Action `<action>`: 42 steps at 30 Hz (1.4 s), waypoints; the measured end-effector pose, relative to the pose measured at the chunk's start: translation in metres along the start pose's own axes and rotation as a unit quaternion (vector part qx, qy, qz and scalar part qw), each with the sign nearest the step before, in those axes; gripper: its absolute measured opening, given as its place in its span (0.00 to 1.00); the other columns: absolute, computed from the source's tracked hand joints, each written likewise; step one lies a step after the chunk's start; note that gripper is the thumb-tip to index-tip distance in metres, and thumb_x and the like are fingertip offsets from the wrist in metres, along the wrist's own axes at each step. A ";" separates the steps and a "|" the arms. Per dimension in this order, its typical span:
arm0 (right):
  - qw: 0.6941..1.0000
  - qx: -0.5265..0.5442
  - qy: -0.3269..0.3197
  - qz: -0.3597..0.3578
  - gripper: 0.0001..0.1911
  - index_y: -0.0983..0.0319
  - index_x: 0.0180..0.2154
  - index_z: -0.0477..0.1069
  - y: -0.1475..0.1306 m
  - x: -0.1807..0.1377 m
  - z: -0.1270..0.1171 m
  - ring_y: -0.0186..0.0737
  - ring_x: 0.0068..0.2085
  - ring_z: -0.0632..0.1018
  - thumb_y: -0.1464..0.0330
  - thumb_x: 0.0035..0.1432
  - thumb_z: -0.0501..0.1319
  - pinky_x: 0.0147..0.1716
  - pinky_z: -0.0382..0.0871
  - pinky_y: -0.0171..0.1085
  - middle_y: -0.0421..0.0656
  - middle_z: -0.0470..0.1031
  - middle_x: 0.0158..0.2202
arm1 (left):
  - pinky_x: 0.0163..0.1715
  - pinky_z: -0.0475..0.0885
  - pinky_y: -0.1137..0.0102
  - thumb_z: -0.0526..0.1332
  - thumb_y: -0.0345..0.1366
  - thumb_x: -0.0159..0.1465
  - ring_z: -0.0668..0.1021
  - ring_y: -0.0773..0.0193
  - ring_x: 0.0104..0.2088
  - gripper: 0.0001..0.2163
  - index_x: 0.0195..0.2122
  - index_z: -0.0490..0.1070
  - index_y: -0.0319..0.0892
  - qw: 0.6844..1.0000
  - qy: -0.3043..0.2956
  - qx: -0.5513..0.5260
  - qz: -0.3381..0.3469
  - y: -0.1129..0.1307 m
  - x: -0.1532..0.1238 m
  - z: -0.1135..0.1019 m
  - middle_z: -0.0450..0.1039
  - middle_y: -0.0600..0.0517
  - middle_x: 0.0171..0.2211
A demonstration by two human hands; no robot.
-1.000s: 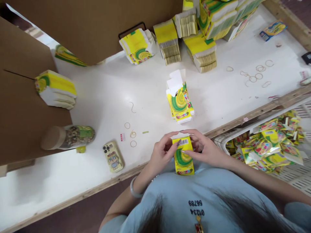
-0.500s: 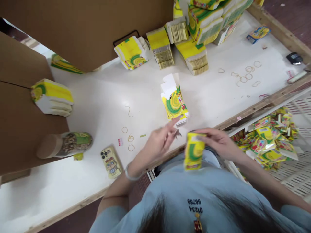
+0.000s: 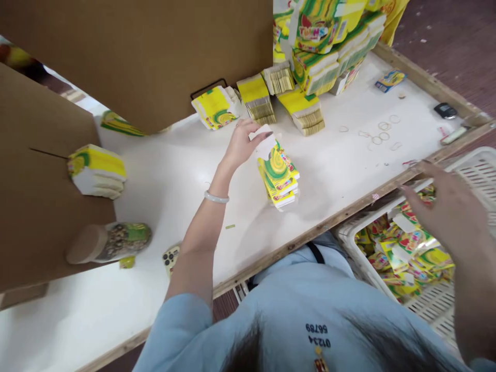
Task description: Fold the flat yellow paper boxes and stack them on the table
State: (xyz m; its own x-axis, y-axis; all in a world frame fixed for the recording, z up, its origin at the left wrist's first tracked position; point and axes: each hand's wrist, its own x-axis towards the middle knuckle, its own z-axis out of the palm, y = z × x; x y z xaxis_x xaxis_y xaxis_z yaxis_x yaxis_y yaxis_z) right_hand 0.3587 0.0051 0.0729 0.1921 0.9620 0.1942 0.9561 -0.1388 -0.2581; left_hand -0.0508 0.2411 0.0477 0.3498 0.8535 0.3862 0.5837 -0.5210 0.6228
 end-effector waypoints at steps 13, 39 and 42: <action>0.891 0.323 0.210 -0.242 0.25 0.60 0.58 0.69 -0.224 0.071 0.060 0.55 0.51 0.79 0.51 0.68 0.60 0.58 0.71 0.58 0.54 0.79 0.49 | 0.17 0.65 0.77 0.57 0.56 0.71 0.72 0.72 0.18 0.24 0.26 0.65 0.42 0.975 0.149 -0.164 -0.022 0.128 -0.055 -0.040 0.64 0.59 0.18; 0.802 0.596 -0.043 0.001 0.15 0.55 0.45 0.70 -0.217 -0.020 0.062 0.40 0.31 0.81 0.51 0.67 0.61 0.33 0.78 0.39 0.42 0.80 0.35 | 0.43 0.79 0.61 0.51 0.52 0.75 0.82 0.56 0.41 0.24 0.66 0.64 0.47 0.909 0.073 -0.352 -0.213 0.164 -0.186 0.031 0.79 0.45 0.46; 0.803 0.594 -0.028 -0.040 0.19 0.56 0.54 0.69 -0.204 -0.036 0.067 0.44 0.42 0.83 0.55 0.66 0.63 0.39 0.80 0.42 0.49 0.77 0.48 | 0.43 0.80 0.61 0.54 0.50 0.74 0.83 0.56 0.43 0.30 0.74 0.44 0.55 0.881 0.069 -0.407 -0.232 0.171 -0.202 0.029 0.79 0.44 0.51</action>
State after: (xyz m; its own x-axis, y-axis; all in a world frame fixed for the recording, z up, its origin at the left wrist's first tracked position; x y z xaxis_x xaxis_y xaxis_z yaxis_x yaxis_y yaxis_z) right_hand 0.1414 0.0143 0.0549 0.0979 0.9703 0.2210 0.0716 0.2147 -0.9741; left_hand -0.0006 -0.0206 0.0568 0.0864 0.9962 0.0066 -0.0990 0.0020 0.9951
